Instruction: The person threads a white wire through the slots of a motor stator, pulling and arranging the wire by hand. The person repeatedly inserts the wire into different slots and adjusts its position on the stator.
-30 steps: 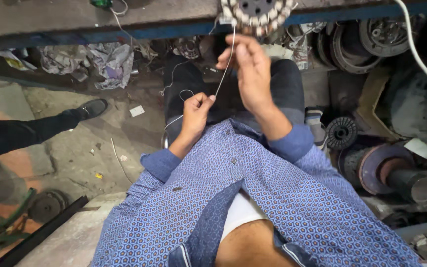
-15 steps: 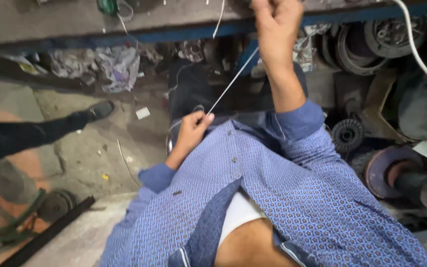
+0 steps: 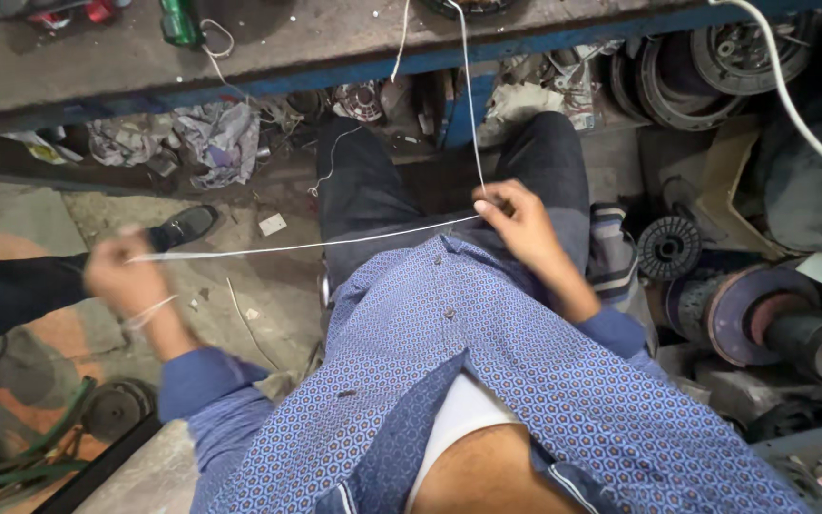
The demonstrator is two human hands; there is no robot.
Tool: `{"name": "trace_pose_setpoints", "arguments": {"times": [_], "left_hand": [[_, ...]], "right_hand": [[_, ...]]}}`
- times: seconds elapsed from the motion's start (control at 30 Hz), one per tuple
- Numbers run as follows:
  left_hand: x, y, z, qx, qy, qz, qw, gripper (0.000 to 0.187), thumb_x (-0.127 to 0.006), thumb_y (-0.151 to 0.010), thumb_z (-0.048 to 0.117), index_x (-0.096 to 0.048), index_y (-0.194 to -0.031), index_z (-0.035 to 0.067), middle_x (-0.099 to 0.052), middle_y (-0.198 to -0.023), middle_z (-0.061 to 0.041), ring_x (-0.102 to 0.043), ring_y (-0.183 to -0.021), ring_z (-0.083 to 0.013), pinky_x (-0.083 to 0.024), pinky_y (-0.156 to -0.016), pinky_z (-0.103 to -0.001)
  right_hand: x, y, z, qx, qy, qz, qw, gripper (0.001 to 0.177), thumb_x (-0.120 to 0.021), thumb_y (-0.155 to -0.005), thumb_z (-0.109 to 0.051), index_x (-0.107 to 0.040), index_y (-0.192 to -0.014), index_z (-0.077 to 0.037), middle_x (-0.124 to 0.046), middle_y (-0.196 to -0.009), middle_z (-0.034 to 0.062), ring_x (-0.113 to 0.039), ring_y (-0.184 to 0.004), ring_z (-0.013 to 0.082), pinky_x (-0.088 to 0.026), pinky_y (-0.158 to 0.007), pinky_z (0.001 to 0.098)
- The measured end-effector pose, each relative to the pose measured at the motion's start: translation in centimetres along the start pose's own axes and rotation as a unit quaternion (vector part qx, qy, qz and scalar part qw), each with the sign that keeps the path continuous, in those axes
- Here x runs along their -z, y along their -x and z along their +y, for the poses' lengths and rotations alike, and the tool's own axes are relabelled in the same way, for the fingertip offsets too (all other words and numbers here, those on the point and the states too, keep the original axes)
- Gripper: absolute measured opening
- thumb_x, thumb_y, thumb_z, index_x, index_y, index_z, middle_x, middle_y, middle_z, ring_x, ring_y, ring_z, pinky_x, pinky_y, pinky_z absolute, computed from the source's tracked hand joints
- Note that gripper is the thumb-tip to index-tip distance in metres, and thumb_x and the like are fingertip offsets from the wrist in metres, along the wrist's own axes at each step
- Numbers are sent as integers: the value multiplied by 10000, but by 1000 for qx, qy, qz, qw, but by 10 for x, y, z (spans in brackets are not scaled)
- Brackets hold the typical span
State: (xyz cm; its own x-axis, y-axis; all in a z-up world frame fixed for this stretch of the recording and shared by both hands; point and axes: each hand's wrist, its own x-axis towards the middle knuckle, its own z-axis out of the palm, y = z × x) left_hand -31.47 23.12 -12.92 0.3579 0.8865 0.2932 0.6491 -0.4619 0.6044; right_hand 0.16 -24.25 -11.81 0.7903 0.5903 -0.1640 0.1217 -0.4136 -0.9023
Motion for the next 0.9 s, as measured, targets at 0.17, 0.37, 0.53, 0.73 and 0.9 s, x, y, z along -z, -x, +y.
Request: {"name": "trace_pose_setpoints", "arguments": {"times": [0.17,0.37,0.53,0.73,0.9], "left_hand": [[-71,88,209,-123,-14,-199,972,262,-756,-836,263,-694,-1007,75,-686,-777,-194,-678,-692,-416,-508,-605,-512],[-73,113,335,-253,161,-219,929,207,-714,-930,227,-591,-983,69,-669,-766,-128,-655,-651,-351,-480,-575,-453],[-62,86,313,-223,157,-348,897,235,-771,-910,254,-622,-962,81,-530,-564,-89,-560,-485,-267,-420,-503,-423],[-70,104,306,-257,165,-283,909,256,-725,-934,215,-606,-1122,90,-554,-624,-69,-603,-550,-259,-446,-529,-405],[-78,111,320,-307,175,-262,898,337,-700,-957,215,-579,-1255,111,-625,-751,-70,-635,-637,-276,-462,-577,-397]], "right_hand": [[-13,-10,-81,238,100,98,961,451,-755,-921,-150,-614,-1325,-6,-627,-1285,178,-600,-1181,350,-482,-1007,415],[-20,-26,-79,147,-122,-153,970,427,-657,-968,-141,-526,-1338,28,-581,-1095,86,-560,-959,172,-479,-816,300],[-2,-36,-1,32,-177,-164,970,249,-600,-1147,-186,-692,-1096,39,-571,-820,27,-431,-699,74,-389,-657,239],[-9,-17,-68,106,-181,-160,965,529,-726,-858,-188,-525,-1312,-4,-624,-997,11,-596,-864,94,-528,-727,264],[-15,-32,-88,236,-16,-205,950,210,-635,-982,-179,-688,-1045,14,-714,-932,102,-661,-865,164,-523,-767,321]]}}
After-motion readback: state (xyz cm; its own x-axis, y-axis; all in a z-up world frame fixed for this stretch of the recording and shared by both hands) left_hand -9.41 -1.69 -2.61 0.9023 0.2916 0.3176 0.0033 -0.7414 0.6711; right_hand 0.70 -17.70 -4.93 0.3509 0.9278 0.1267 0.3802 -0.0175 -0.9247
